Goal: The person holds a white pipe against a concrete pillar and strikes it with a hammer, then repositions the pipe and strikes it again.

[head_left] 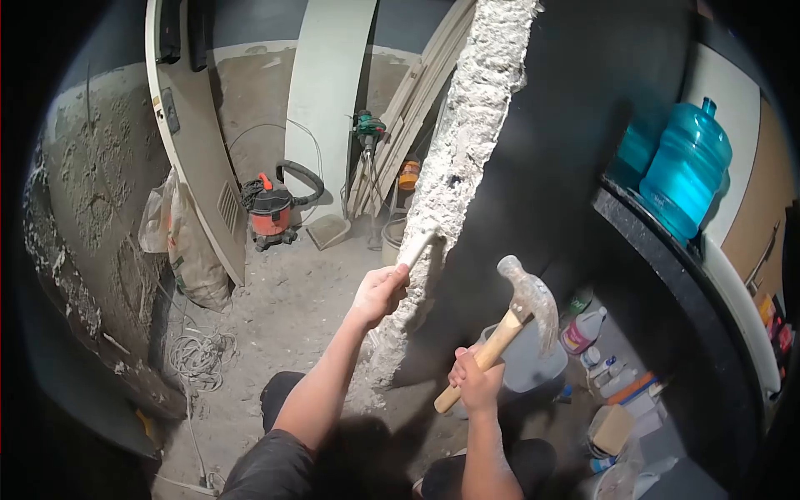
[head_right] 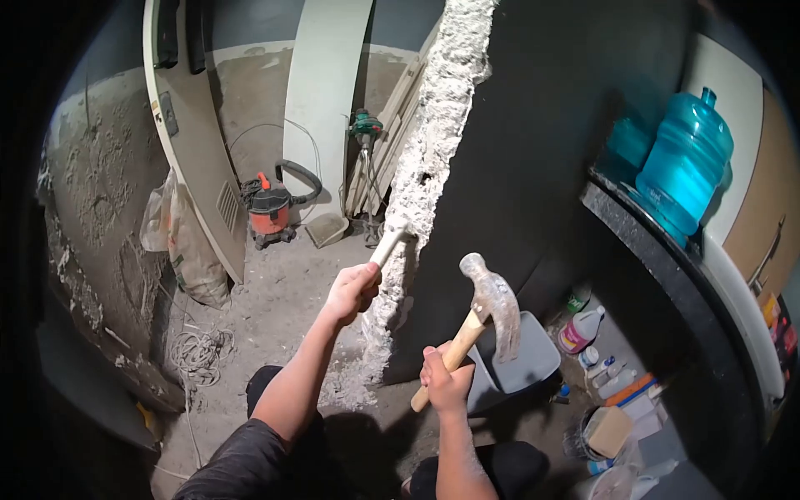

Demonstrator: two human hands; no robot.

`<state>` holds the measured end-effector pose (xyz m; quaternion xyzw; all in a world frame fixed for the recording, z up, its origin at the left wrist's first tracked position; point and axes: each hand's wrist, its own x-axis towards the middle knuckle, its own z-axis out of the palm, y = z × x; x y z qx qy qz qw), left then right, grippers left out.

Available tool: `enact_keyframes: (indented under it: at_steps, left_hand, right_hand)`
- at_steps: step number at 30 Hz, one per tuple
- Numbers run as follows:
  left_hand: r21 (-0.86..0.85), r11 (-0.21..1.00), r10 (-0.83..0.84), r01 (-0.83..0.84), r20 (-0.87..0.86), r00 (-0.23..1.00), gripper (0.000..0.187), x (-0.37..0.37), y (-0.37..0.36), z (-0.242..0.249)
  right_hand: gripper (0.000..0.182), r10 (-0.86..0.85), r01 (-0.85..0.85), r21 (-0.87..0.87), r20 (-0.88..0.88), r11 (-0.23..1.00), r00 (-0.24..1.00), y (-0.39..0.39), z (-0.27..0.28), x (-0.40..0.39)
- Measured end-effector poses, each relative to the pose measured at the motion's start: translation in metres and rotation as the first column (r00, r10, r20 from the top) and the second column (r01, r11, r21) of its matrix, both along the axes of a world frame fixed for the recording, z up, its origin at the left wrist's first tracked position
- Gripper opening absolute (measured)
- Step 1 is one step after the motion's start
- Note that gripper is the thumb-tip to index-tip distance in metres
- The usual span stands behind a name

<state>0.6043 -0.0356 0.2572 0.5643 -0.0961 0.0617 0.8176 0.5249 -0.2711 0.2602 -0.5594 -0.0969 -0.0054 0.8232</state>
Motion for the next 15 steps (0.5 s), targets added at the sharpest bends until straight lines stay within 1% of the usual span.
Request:
enact_keyframes:
  at_steps: [1, 2, 4, 5, 6, 7, 8, 9, 10, 11, 12, 13, 14, 15]
  left_hand:
    - [-0.055, 0.996, 0.078, -0.073, 0.097, 0.992, 0.048, 0.003, -0.012, -0.010]
    - [-0.238, 0.969, 0.057, -0.065, -0.038, 0.998, 0.048, 0.007, -0.023, -0.020]
    - [-0.486, 0.874, -0.046, -0.019, -0.122, 0.991, 0.050, 0.005, -0.041, -0.021]
    - [-0.590, 0.805, -0.147, 0.064, -0.093, 0.985, 0.050, 0.004, -0.043, -0.021]
    - [-0.583, 0.810, -0.152, 0.063, -0.106, 0.983, 0.050, -0.001, -0.049, -0.015]
    - [-0.467, 0.872, 0.124, -0.147, -0.080, 0.989, 0.047, -0.008, -0.059, -0.004]
    - [-0.350, 0.865, 0.381, -0.360, -0.008, 0.924, 0.044, -0.009, -0.065, 0.004]
    - [-0.148, 0.816, 0.578, -0.558, 0.208, 0.789, 0.038, -0.002, -0.055, 0.000]
    - [0.043, 0.581, 0.706, -0.813, 0.470, 0.529, 0.035, 0.005, -0.041, 0.005]
    - [0.001, 0.699, 0.669, -0.715, 0.351, 0.655, 0.036, 0.006, -0.029, 0.005]
    - [-0.057, 0.792, 0.603, -0.608, 0.231, 0.764, 0.038, -0.005, -0.025, 0.022]
    - [-0.111, 0.859, 0.511, -0.499, 0.151, 0.846, 0.040, -0.007, -0.015, 0.024]
    - [-0.174, 0.903, 0.409, -0.392, 0.074, 0.910, 0.043, -0.010, -0.007, 0.026]
    - [-0.151, 0.901, 0.426, -0.407, 0.128, 0.896, 0.047, -0.008, -0.009, 0.022]
  right_hand:
    - [0.020, 0.008, -0.007, 0.037, -0.018, 0.999, 1.000, -0.002, -0.002, 0.002]
    - [0.020, 0.003, -0.002, 0.049, -0.027, 0.999, 1.000, -0.004, -0.005, 0.002]
    - [0.020, 0.014, -0.003, 0.096, -0.107, 0.995, 0.994, -0.008, -0.008, 0.007]
    - [0.020, 0.009, 0.003, 0.107, -0.113, 0.994, 0.994, -0.009, -0.007, 0.009]
    - [0.021, -0.020, 0.037, 0.106, -0.155, 0.994, 0.988, -0.011, -0.006, 0.010]
    - [0.021, -0.049, 0.071, 0.105, -0.197, 0.992, 0.979, -0.014, -0.006, 0.011]
    - [0.021, -0.055, 0.081, 0.120, -0.205, 0.989, 0.977, -0.017, -0.007, 0.014]
    - [0.021, -0.058, 0.086, 0.128, -0.207, 0.988, 0.977, -0.021, -0.009, 0.018]
    - [0.021, -0.063, 0.093, 0.136, -0.213, 0.986, 0.975, -0.025, -0.011, 0.020]
    - [0.020, -0.062, 0.096, 0.150, -0.220, 0.984, 0.974, -0.027, -0.009, 0.021]
    - [0.020, -0.068, 0.110, 0.171, -0.232, 0.979, 0.970, -0.030, -0.007, 0.022]
    - [0.019, -0.076, 0.111, 0.164, -0.208, 0.980, 0.975, -0.033, -0.006, 0.023]
    - [0.019, -0.079, 0.108, 0.156, -0.182, 0.982, 0.980, -0.036, -0.007, 0.024]
    - [0.022, -0.079, 0.096, 0.125, -0.139, 0.987, 0.987, -0.039, -0.009, 0.027]
